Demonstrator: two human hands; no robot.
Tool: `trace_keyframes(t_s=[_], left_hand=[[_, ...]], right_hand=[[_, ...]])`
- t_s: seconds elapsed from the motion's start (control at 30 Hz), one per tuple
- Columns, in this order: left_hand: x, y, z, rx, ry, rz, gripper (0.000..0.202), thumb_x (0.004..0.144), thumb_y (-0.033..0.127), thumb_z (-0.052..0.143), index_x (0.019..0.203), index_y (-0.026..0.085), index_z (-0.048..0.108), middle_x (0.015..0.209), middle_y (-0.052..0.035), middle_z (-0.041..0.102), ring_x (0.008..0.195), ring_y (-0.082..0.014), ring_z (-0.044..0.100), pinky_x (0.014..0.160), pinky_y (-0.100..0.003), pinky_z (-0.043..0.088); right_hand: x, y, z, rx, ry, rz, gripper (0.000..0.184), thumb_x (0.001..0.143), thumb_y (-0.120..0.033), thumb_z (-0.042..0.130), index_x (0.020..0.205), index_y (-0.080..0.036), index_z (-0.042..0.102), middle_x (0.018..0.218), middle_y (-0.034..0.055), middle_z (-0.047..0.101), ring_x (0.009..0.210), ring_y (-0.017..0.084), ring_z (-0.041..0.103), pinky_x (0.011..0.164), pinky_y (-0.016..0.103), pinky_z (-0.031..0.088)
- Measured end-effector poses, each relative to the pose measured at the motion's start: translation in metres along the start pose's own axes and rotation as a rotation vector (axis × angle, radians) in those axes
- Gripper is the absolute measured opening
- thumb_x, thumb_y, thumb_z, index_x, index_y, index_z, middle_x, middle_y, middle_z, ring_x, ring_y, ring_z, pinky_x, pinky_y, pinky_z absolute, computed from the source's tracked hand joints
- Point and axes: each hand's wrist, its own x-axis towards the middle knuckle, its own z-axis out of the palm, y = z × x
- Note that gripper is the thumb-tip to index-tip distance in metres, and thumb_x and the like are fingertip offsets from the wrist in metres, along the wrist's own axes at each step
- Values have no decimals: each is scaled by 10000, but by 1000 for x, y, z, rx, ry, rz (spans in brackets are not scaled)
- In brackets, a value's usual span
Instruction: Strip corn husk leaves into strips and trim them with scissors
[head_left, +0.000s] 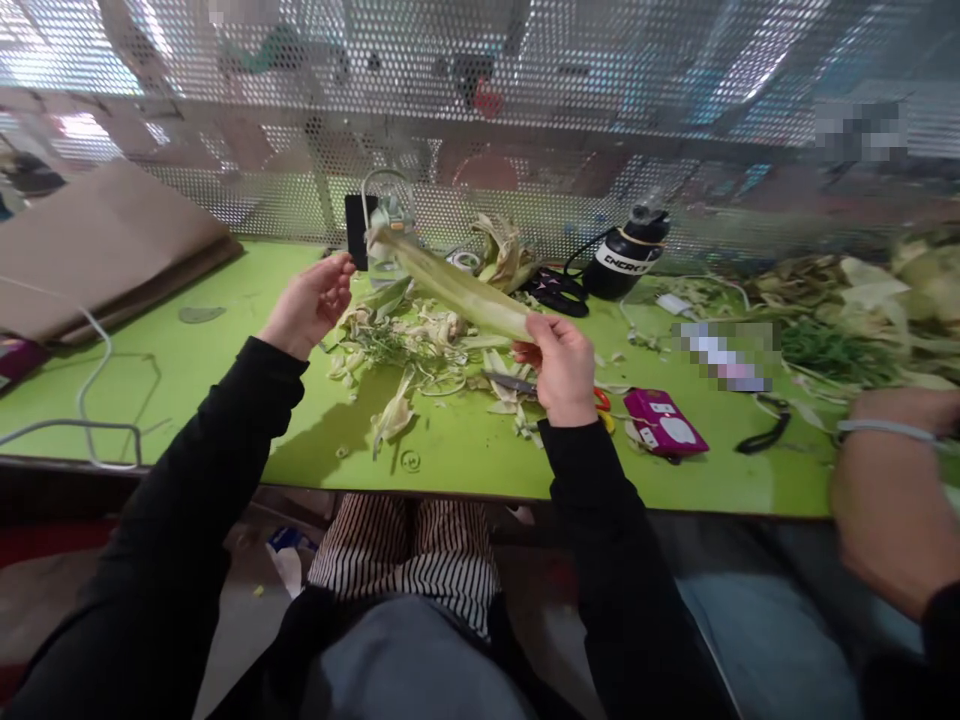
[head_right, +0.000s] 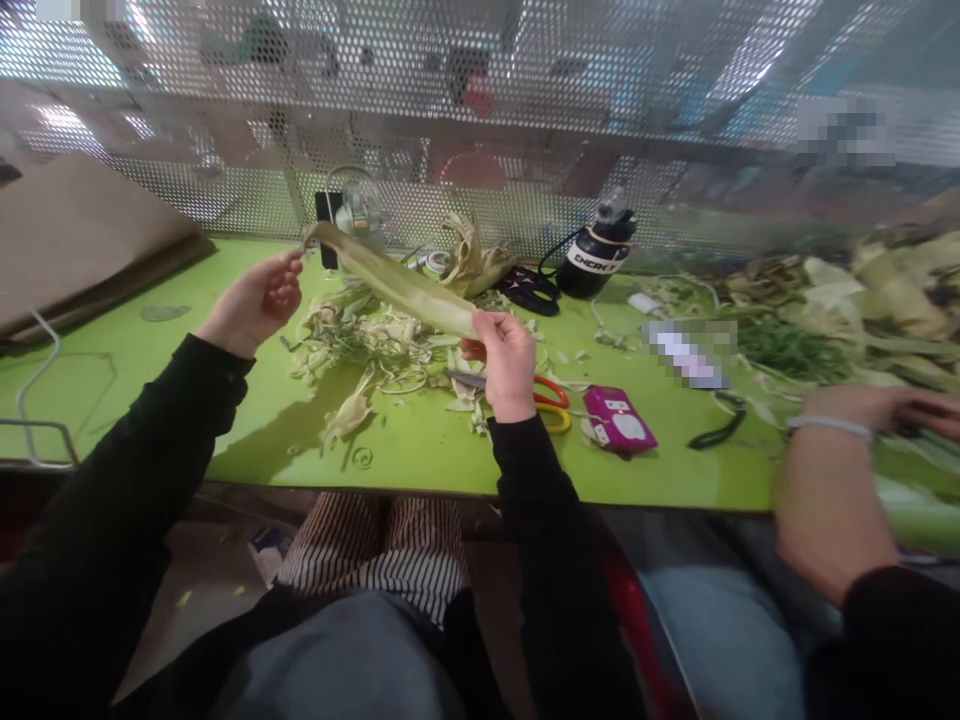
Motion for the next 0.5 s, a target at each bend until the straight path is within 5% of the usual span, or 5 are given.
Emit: trace_keyframes(t_s=[0.13,0.2,0.27,0.3,0.5], left_hand=[[-28,-5,21,5,138,395,109,858,168,655,916,239,597,855,72,630,725,-50,493,643,-207,383],[-46,-14,40,142,-101,318,99,889,292,632,916,199,613,836,16,641,672,-73,525,651,-243,437],[-56,-23,63,335,-465,29,264,887,398,631,1001,160,618,930,-61,680,785,-131,609,710,-275,490],[-57,-28,73,332,-489,-38,323,891,423,620,1059,147,604,1002,-94,679,829,-152,628,714,-280,501],[-28,-42,98,339,-205,38,111,933,138,467,980,136,567,926,-68,637,694,-115,581,616,-241,489]], right_hand=[[3,3,1,-71,48,-113,361,733,-560,709,784,-242,546,662,-26,605,523,148,603,487,300,503],[1,4,6,-63,95,-158,347,775,-555,668,833,-245,522,762,-2,637,591,161,645,507,300,518],[-6,5,14,-40,95,-179,336,814,-550,627,905,-254,499,881,21,656,666,169,672,537,305,536],[-11,6,18,-37,60,-178,337,829,-551,614,940,-258,490,924,28,658,698,174,679,558,311,545],[-26,-3,21,-244,-248,-144,580,748,-577,728,1159,-240,497,1098,94,653,946,224,659,772,368,569]])
